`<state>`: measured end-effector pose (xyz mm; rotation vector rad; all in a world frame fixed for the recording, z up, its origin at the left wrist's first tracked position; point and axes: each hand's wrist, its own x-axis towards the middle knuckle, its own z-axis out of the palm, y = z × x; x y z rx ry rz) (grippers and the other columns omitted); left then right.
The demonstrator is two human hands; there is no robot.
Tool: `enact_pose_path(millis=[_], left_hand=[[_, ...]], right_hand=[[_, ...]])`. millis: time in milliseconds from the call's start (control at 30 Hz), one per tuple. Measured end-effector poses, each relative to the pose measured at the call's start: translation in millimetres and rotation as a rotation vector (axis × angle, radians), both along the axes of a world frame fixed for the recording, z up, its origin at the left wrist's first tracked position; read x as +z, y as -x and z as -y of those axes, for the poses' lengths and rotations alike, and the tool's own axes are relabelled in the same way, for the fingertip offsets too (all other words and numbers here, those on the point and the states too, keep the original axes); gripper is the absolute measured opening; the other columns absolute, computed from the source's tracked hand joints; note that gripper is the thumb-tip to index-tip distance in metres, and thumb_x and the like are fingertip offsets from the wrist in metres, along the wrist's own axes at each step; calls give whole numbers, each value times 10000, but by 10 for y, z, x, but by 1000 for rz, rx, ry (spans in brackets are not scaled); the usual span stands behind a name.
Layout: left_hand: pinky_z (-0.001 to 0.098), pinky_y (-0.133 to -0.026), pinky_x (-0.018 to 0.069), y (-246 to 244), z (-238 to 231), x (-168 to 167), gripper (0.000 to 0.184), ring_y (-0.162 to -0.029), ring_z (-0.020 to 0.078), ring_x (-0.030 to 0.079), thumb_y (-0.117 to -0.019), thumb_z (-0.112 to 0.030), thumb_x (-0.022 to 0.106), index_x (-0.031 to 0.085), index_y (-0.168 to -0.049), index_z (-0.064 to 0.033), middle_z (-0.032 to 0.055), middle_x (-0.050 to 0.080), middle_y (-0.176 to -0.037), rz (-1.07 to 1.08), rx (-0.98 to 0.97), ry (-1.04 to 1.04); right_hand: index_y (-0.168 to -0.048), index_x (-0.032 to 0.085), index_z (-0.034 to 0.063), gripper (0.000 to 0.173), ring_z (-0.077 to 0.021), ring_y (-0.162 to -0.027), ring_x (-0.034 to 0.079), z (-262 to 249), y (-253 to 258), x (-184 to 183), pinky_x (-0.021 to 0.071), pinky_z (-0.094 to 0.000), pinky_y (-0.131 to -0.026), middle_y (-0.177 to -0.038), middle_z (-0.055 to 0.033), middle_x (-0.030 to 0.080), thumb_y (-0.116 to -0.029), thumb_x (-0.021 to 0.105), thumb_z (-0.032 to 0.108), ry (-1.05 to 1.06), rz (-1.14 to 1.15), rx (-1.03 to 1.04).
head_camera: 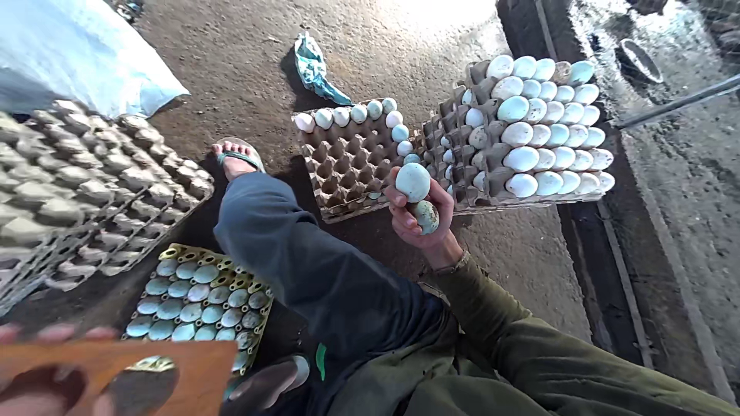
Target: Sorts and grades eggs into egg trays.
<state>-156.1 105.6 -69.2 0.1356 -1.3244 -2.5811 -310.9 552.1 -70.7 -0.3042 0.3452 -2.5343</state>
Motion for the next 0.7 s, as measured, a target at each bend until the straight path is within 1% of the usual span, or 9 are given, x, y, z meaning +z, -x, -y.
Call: enact_pose_path(millis=[33, 100, 167, 200, 267, 333, 433, 533, 700], left_hand=[[505, -1026, 508, 54, -141, 53, 813, -1221, 335, 607, -947, -714, 349, 510, -1412, -67, 173, 609, -1338, -13, 13, 28], [534, -916, 571, 162, -555, 237, 597, -1136, 340, 658, -1049, -531, 238, 542, -1388, -144, 140, 650, -1286, -37, 144, 107], [457, -831, 613, 247, -920, 416, 544, -1051, 265, 705, -1068, -458, 161, 571, -1341, -228, 56, 705, -1203, 32, 214, 128], [417, -817, 627, 269, -1027, 442, 559, -1042, 232, 719, -1070, -489, 129, 517, -1394, -250, 26, 709, -1216, 75, 182, 127], [408, -875, 615, 271, -1111, 407, 571, -1108, 207, 690, -1054, -595, 231, 434, -1474, -266, -4, 663, -1289, 102, 80, 92], [409, -904, 601, 265, -1141, 343, 632, -1142, 186, 666, -989, -693, 388, 422, -1479, -294, -28, 645, -1307, 120, 2, 47], [343, -897, 586, 244, -1162, 285, 595, -1096, 103, 645, -1014, -661, 361, 379, -1462, -270, -59, 630, -1226, 122, 17, 151], [290, -895, 578, 218, -1174, 325, 556, -1070, 64, 641, -1016, -623, 424, 376, -1433, -257, -69, 631, -1184, 81, 47, 200], [306, -880, 583, 197, -1216, 331, 591, -1061, 91, 646, -996, -605, 504, 368, -1438, -238, -40, 623, -1202, 34, 19, 203]], right_hand=[[-1300, 592, 110, 445, -145, -632, 666, 68, 3, 52, 556, -224, -544, -964, -109, 695, -971, 592, 411, -37, -37, 8], [-1351, 578, 161, 475, -150, -708, 675, 241, 10, 190, 562, -233, -562, -1071, -109, 684, -964, 608, 436, -222, -187, 27], [-1373, 560, 201, 442, -153, -743, 691, 509, -19, 358, 590, -259, -584, -1107, -98, 692, -974, 633, 375, -490, -347, 23], [-1366, 557, 209, 438, -152, -752, 700, 670, -52, 441, 611, -279, -606, -1107, -76, 697, -955, 681, 298, -606, -414, 21], [-1313, 527, 191, 501, -129, -778, 706, 986, -132, 583, 635, -294, -643, -1119, -18, 688, -873, 768, 194, -802, -582, 5], [-1237, 565, 104, 486, -124, -856, 702, 1230, -200, 673, 634, -303, -720, -1077, -23, 693, -817, 805, 150, -918, -748, -24], [-1212, 629, 9, 459, -123, -962, 703, 1418, -229, 739, 622, -299, -838, -1076, -52, 717, -812, 825, 120, -1016, -942, -10], [-1225, 670, 15, 447, -102, -980, 703, 1485, -260, 743, 623, -269, -849, -1123, -48, 715, -822, 834, 116, -1091, -1071, -9], [-1215, 720, 41, 432, -113, -1080, 673, 1462, -289, 721, 608, -265, -892, -1211, -60, 682, -821, 848, 158, -1093, -1160, -4]])
